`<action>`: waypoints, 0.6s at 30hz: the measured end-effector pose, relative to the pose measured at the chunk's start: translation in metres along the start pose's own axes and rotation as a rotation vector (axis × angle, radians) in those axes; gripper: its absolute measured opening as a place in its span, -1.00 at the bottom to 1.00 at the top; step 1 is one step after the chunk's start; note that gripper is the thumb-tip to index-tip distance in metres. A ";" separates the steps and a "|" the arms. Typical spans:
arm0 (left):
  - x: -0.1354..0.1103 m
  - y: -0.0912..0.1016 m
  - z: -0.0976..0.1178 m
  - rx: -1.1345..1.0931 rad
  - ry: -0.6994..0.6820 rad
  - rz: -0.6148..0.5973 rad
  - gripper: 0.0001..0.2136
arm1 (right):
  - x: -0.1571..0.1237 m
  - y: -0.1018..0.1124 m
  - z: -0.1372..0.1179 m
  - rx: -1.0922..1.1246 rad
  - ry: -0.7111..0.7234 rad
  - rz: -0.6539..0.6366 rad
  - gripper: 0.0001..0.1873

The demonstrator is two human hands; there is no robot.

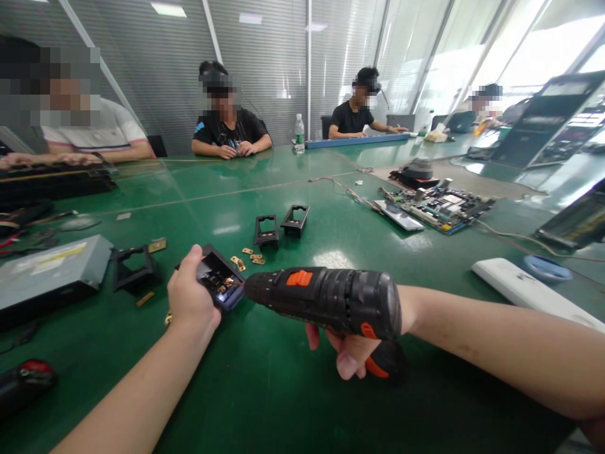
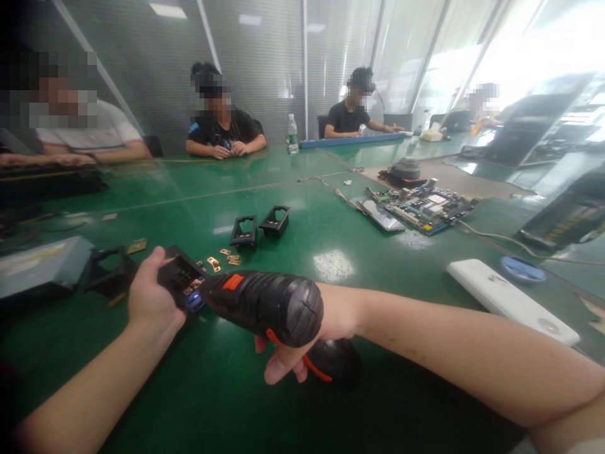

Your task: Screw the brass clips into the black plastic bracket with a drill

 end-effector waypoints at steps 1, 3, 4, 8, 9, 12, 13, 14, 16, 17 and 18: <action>-0.001 0.001 0.000 -0.022 0.003 0.014 -0.71 | 0.000 0.000 0.000 -0.002 0.007 0.004 0.38; -0.002 0.001 0.000 -0.043 0.007 0.029 -0.71 | -0.001 0.002 0.001 -0.009 0.025 0.025 0.35; -0.002 0.001 0.000 -0.038 0.010 0.031 -0.70 | -0.001 0.004 0.002 -0.017 0.031 0.038 0.33; -0.003 0.000 0.000 -0.040 0.021 0.035 -0.70 | -0.002 0.004 0.001 -0.049 0.066 0.039 0.29; -0.003 0.000 0.001 -0.047 0.015 0.035 -0.70 | -0.002 0.004 0.000 -0.051 0.065 0.036 0.29; -0.003 -0.001 0.001 -0.037 0.017 0.030 -0.69 | -0.002 0.003 0.001 -0.030 0.033 0.016 0.34; -0.003 -0.001 0.001 -0.030 0.020 0.029 -0.68 | -0.002 0.003 0.002 -0.025 0.013 0.006 0.37; -0.003 -0.001 0.001 -0.027 0.022 0.028 -0.68 | -0.002 0.003 0.004 -0.020 -0.006 0.000 0.40; -0.003 -0.001 0.001 -0.040 0.017 0.027 -0.68 | -0.002 0.005 0.008 -0.009 -0.029 0.003 0.34; -0.003 -0.001 0.001 -0.053 0.015 0.024 -0.69 | -0.002 0.006 0.009 -0.009 -0.034 0.007 0.23; -0.003 -0.001 0.001 -0.062 0.017 0.019 -0.69 | -0.002 0.007 0.011 -0.009 -0.032 0.012 0.06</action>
Point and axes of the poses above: each hand's wrist, its own x-axis towards the middle knuckle, its own y-axis out of the back of the hand, z = x × y, the point moved 7 cm from there along x, towards the middle knuckle, and after that the axes turned 1 degree about z, right-handed, at the moved point
